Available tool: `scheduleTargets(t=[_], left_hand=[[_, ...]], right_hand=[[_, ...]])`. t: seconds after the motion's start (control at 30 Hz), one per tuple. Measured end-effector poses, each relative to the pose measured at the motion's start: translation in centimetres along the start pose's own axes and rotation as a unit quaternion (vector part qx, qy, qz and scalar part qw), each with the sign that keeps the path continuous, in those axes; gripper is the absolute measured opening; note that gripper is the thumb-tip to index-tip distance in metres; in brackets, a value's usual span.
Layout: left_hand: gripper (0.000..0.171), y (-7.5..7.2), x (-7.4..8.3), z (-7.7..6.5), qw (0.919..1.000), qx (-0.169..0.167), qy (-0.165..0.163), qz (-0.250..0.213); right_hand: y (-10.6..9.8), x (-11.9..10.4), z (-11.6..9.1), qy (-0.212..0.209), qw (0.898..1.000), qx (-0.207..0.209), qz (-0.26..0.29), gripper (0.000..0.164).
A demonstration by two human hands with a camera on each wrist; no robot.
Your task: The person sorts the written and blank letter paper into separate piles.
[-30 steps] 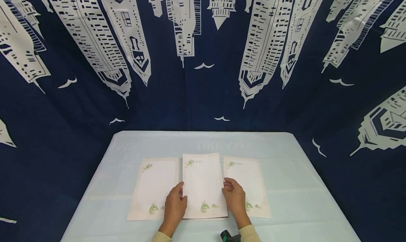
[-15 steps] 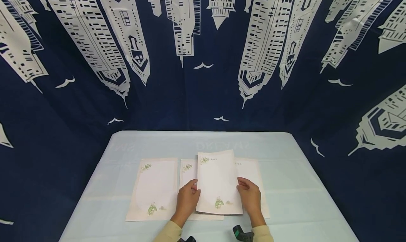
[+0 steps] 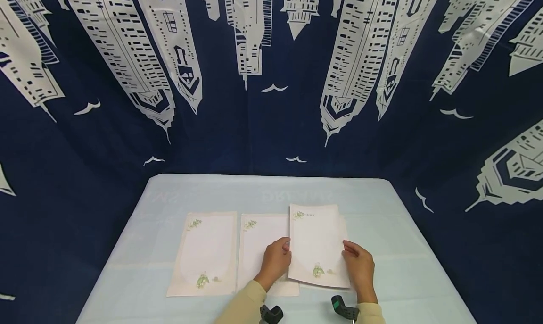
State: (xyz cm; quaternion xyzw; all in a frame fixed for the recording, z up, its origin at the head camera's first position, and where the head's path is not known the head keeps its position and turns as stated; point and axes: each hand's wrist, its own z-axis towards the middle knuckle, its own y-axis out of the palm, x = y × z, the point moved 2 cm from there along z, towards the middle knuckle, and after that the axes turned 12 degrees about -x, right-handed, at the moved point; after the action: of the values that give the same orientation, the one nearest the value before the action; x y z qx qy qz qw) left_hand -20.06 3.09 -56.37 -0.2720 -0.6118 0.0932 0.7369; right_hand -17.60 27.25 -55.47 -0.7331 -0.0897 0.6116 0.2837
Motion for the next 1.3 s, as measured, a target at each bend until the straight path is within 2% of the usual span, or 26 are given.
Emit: scheduleTargets(t=[0.17,0.3,0.47,0.67,0.73,0.8,0.93,1.0,1.3], left_hand=[[0.033,1.3,0.2,0.9,0.9996,-0.011,0.005,0.024],[0.031,1.9,0.3,1.1,0.9992,-0.030,0.001,0.026],[0.026,1.9,0.3,1.0,0.9986,-0.035,-0.003,0.039],[0.008,1.9,0.7,0.9,0.9971,-0.067,-0.011,0.034],[0.007,1.9,0.8,0.8,0.9967,-0.075,-0.011,0.030],[0.013,1.9,0.9,0.8,0.9967,-0.075,-0.009,0.029],[0.022,1.2,0.6,0.8,0.9976,-0.059,0.004,0.037],[0.022,0.6,0.4,0.7,0.9981,-0.047,0.010,0.037],[0.020,-2.1,-0.6,-0.5,0.9994,-0.011,0.000,0.032]], right_hand=[[-0.8,1.0,0.6,0.000,0.999,0.000,-0.033,0.029],[-1.0,1.6,0.8,-0.001,0.998,-0.010,-0.060,0.029],[-0.8,2.0,0.7,0.005,0.997,-0.030,-0.075,0.030],[-1.0,2.0,0.7,0.010,0.995,-0.028,-0.095,0.032],[-1.1,2.0,0.6,0.011,0.995,-0.019,-0.100,0.032],[-1.2,1.9,0.5,0.011,0.995,-0.004,-0.101,0.031],[-0.8,1.1,0.3,-0.007,0.995,0.031,-0.092,0.027],[-0.3,0.6,0.1,-0.016,0.995,0.034,-0.088,0.026],[2.0,-1.5,-0.7,-0.038,0.996,0.002,-0.080,0.023]])
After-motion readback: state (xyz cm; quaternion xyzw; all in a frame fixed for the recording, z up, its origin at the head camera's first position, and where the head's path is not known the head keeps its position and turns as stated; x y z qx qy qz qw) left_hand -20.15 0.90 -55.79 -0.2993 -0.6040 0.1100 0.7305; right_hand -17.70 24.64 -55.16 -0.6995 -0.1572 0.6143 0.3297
